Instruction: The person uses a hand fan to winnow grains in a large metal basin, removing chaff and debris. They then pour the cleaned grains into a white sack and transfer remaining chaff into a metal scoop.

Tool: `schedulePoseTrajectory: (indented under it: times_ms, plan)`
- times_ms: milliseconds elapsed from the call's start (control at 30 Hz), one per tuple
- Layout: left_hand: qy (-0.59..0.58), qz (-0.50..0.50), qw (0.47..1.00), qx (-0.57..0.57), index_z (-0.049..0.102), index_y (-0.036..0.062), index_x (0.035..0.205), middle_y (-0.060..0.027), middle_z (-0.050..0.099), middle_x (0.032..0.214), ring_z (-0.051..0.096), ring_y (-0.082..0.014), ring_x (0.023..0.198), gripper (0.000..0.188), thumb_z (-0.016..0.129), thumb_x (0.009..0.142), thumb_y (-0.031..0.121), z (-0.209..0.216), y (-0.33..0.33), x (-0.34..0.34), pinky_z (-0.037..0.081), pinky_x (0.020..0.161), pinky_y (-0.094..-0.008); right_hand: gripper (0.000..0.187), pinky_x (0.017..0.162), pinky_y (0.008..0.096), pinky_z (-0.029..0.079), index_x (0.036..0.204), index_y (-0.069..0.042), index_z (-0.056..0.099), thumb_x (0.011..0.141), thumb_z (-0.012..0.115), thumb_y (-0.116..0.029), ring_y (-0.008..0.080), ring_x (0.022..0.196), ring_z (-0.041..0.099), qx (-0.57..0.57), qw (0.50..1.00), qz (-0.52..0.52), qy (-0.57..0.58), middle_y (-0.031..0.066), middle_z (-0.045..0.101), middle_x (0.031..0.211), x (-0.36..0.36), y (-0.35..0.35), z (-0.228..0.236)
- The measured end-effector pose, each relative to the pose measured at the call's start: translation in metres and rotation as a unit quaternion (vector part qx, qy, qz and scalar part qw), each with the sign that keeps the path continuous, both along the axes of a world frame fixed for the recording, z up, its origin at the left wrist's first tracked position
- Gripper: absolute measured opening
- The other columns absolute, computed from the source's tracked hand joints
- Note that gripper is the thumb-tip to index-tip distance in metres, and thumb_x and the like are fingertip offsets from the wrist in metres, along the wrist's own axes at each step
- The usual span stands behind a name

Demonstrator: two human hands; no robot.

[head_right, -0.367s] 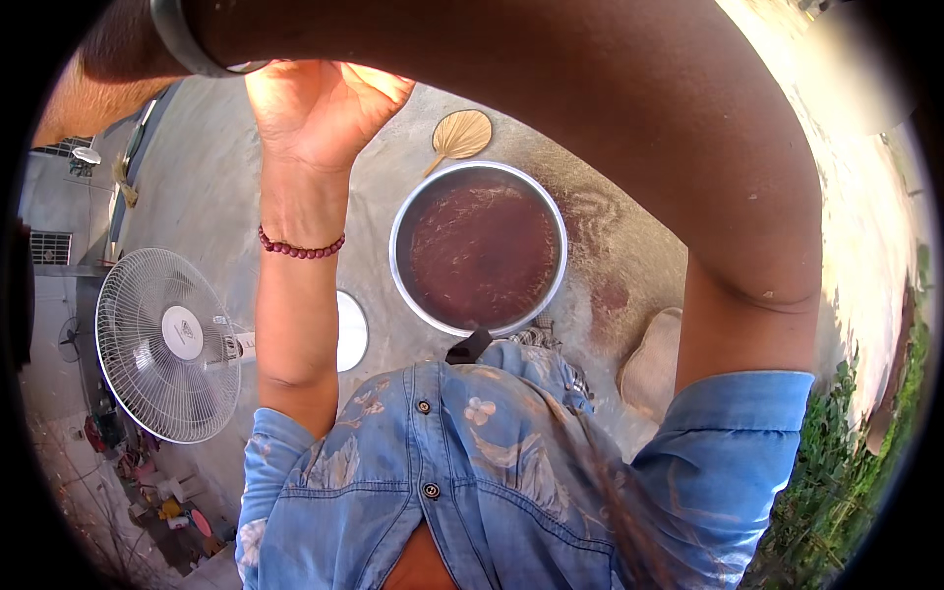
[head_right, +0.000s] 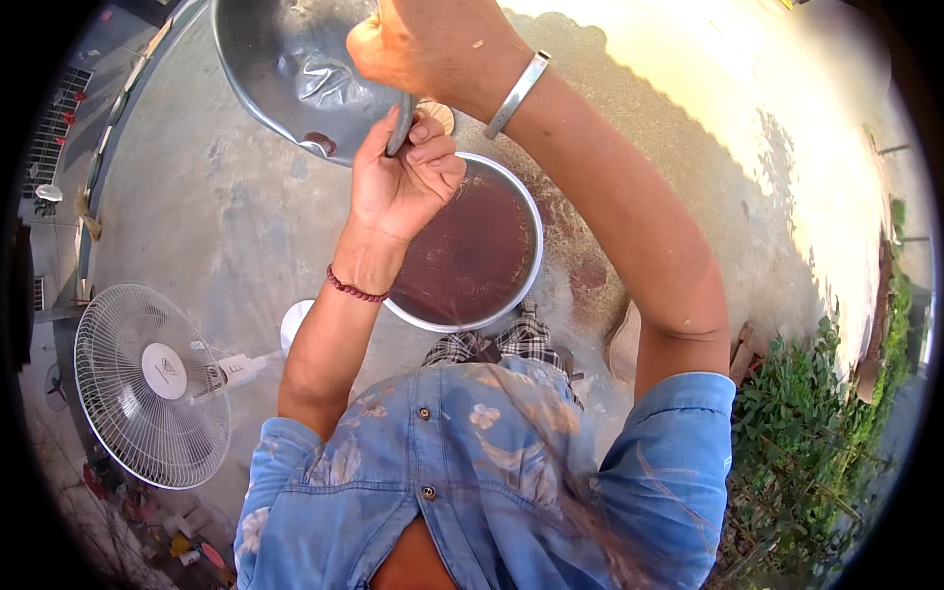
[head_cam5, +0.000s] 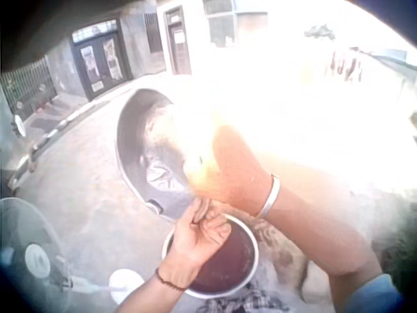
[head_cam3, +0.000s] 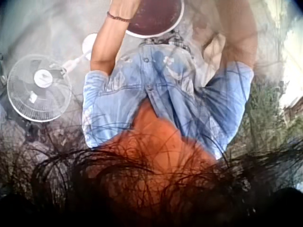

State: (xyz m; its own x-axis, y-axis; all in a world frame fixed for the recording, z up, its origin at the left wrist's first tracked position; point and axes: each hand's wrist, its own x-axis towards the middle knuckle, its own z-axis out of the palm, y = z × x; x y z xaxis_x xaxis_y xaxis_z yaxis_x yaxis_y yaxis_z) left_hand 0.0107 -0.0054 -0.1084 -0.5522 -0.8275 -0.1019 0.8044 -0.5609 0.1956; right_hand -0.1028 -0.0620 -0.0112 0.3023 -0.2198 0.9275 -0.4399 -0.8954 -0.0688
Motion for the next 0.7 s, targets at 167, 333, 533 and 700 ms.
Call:
schedulePoseTrajectory:
  times_ms: [167, 333, 533, 700]
  plan:
    - [-0.271, -0.087, 0.952, 0.116, 0.051, 0.0068, 0.088, -0.0039, 0.053, 0.074, 0.048, -0.0107, 0.06, 0.019, 0.053, 0.088, 0.025, -0.138, 0.031, -0.006, 0.041, 0.055, -0.0237, 0.05, 0.058, 0.031, 0.056, 0.122, 0.005, 0.04, 0.073, 0.05, 0.0, 0.0224, 0.079, 0.063, 0.728, 0.593, 0.051, -0.34, 0.0159, 0.057, 0.102, -0.071, 0.045, -0.187]
    - [-0.591, -0.215, 0.777, 0.03, 0.054, 0.0049, 0.094, -0.0049, 0.061, 0.083, 0.057, -0.0097, 0.07, 0.031, 0.06, 0.085, 0.034, -0.248, 0.075, 0.013, 0.047, 0.061, -0.0221, 0.034, 0.076, 0.0449, 0.052, 0.107, 0.008, 0.045, 0.074, 0.044, 0.001, 0.0321, 0.094, 0.058, 0.742, 0.195, 0.034, -0.641, 0.0193, 0.054, 0.107, -0.12, 0.158, -0.413]
    - [-0.839, -0.081, 0.481, -0.24, 0.061, 0.003, 0.092, -0.0121, 0.061, 0.083, 0.056, -0.03, 0.083, 0.025, 0.053, 0.084, 0.025, -0.347, 0.099, 0.044, 0.045, 0.077, -0.0387, 0.038, 0.062, 0.0288, 0.054, 0.106, 0.006, 0.052, 0.077, 0.048, -0.018, 0.0408, 0.098, 0.051, 0.628, -0.01, -0.164, -0.76, 0.0224, 0.05, 0.108, -0.233, 0.262, -0.629]
    - [-0.847, -0.117, 0.492, -0.164, 0.059, 0.0029, 0.075, -0.0123, 0.059, 0.086, 0.056, -0.0291, 0.082, 0.013, 0.057, 0.076, 0.016, -0.384, 0.089, 0.063, 0.045, 0.073, -0.0383, 0.039, 0.058, 0.03, 0.055, 0.106, 0.006, 0.052, 0.078, 0.048, -0.021, 0.0354, 0.085, 0.057, 0.589, -0.121, -0.196, -0.774, 0.0216, 0.054, 0.1, -0.262, 0.246, -0.671]
